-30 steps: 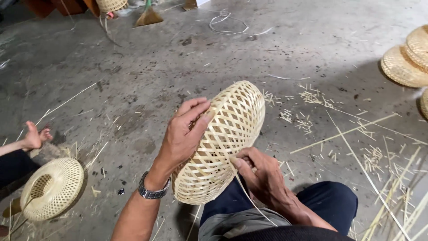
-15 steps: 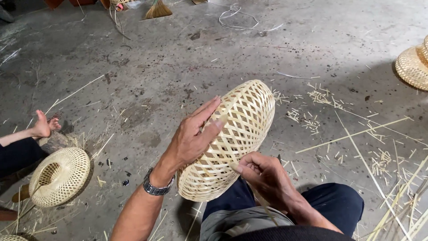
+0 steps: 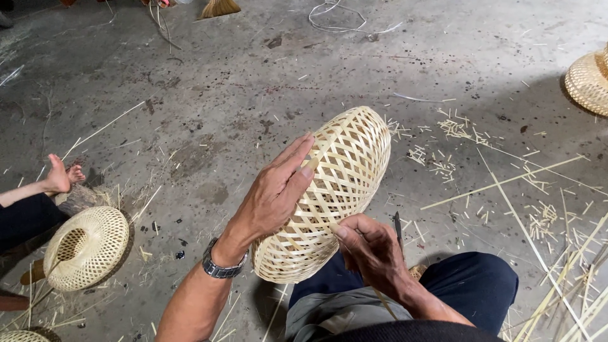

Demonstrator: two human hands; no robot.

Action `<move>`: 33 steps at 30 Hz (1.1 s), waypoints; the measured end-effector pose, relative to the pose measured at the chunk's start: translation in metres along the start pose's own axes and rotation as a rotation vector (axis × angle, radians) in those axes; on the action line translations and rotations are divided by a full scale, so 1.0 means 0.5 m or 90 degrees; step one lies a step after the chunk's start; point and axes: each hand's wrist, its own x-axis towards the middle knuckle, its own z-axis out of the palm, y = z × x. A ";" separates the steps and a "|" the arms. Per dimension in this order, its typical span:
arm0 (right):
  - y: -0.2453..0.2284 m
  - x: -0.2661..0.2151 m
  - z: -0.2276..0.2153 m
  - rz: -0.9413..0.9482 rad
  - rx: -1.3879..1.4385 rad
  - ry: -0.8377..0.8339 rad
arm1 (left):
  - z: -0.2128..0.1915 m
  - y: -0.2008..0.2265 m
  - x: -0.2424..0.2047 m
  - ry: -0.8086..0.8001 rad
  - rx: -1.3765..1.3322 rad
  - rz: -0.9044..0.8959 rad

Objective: The person weaves a bamboo basket by hand, inserting thin strips into the lattice and tucking the ends into the weave. They rotate the basket while adding more strips and occasionally use a knife to trim the excess material.

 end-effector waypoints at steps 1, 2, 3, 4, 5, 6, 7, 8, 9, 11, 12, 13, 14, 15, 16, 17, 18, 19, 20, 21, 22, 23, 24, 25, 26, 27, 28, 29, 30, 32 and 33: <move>0.003 -0.001 0.001 0.000 0.000 0.001 | 0.001 0.001 0.000 -0.001 0.000 0.000; 0.005 -0.002 0.002 -0.019 0.008 0.004 | 0.002 0.002 0.000 0.012 0.002 0.004; 0.007 -0.002 0.001 -0.039 0.014 0.007 | 0.004 0.003 0.001 0.025 0.003 0.008; 0.009 -0.002 0.001 -0.038 0.014 0.008 | 0.004 0.007 0.003 0.024 0.002 0.008; 0.010 -0.002 0.002 -0.031 0.026 0.011 | 0.004 0.010 0.005 0.033 -0.001 0.003; 0.012 -0.002 0.003 -0.024 0.039 0.013 | 0.004 0.014 0.006 0.042 -0.004 -0.002; 0.011 -0.003 0.003 -0.024 0.038 0.014 | 0.004 0.014 0.006 0.043 -0.005 -0.001; 0.011 -0.003 0.004 -0.023 0.037 0.014 | 0.004 0.015 0.006 0.047 -0.012 -0.013; 0.011 -0.005 0.005 -0.021 0.037 0.015 | 0.005 0.016 0.005 0.050 -0.020 -0.025; 0.010 -0.004 0.005 -0.011 0.039 0.015 | 0.005 0.008 0.005 0.050 -0.020 -0.025; 0.010 -0.005 0.005 -0.002 0.041 0.015 | 0.005 0.005 0.004 0.052 -0.018 -0.025; 0.009 -0.003 0.005 -0.003 0.040 0.015 | 0.006 0.003 0.004 0.053 -0.018 -0.024; 0.008 -0.003 0.005 0.002 0.036 0.016 | 0.007 0.002 0.003 0.061 -0.034 -0.031; 0.006 -0.001 0.004 0.007 0.032 0.017 | 0.008 0.002 0.004 0.069 -0.051 -0.037; -0.004 -0.001 0.001 0.005 0.031 0.017 | 0.010 0.001 0.003 0.070 -0.050 -0.035; -0.015 0.001 -0.001 0.011 -0.073 0.021 | 0.010 0.000 0.003 0.068 -0.059 -0.049; -0.025 0.002 -0.002 0.017 -0.176 0.026 | 0.009 -0.001 0.002 0.066 -0.068 -0.062; -0.030 0.005 -0.009 0.015 -0.178 0.026 | 0.014 0.001 0.002 0.067 -0.068 -0.059; -0.033 0.008 -0.016 -0.319 -0.472 0.097 | 0.019 0.003 0.003 0.075 -0.071 -0.054; -0.035 0.007 -0.021 -0.657 -0.757 0.164 | 0.026 0.005 -0.002 0.080 -0.076 -0.052; -0.052 0.007 -0.022 -0.655 -0.757 0.164 | 0.028 0.005 -0.002 0.079 -0.077 -0.053; -0.068 0.006 -0.022 -0.703 -0.684 0.137 | 0.031 0.004 -0.002 0.067 -0.064 -0.048; -0.085 0.006 -0.024 -0.748 -0.610 0.110 | 0.035 0.004 -0.002 0.055 -0.051 -0.042; -0.108 0.000 -0.023 -0.748 -0.611 0.113 | 0.040 0.004 0.000 0.053 -0.052 -0.040; -0.131 -0.005 -0.022 -0.691 -0.625 0.056 | 0.045 0.003 0.001 0.055 -0.036 -0.031; -0.155 -0.009 -0.020 -0.635 -0.638 -0.001 | 0.048 0.003 0.003 0.059 -0.020 -0.020; -0.163 -0.008 -0.019 -0.637 -0.640 0.001 | 0.049 0.006 0.005 0.059 -0.020 -0.016; -0.169 -0.008 -0.019 -0.589 -0.639 -0.027 | 0.051 0.009 0.003 0.054 -0.026 -0.011; -0.175 -0.007 -0.019 -0.542 -0.636 -0.055 | 0.053 0.011 0.002 0.049 -0.031 -0.005; -0.185 -0.010 -0.014 -0.531 -0.648 -0.061 | 0.055 0.010 0.001 0.054 -0.017 0.001; -0.189 -0.012 -0.011 -0.521 -0.660 -0.062 | 0.056 0.009 0.000 0.056 -0.003 0.010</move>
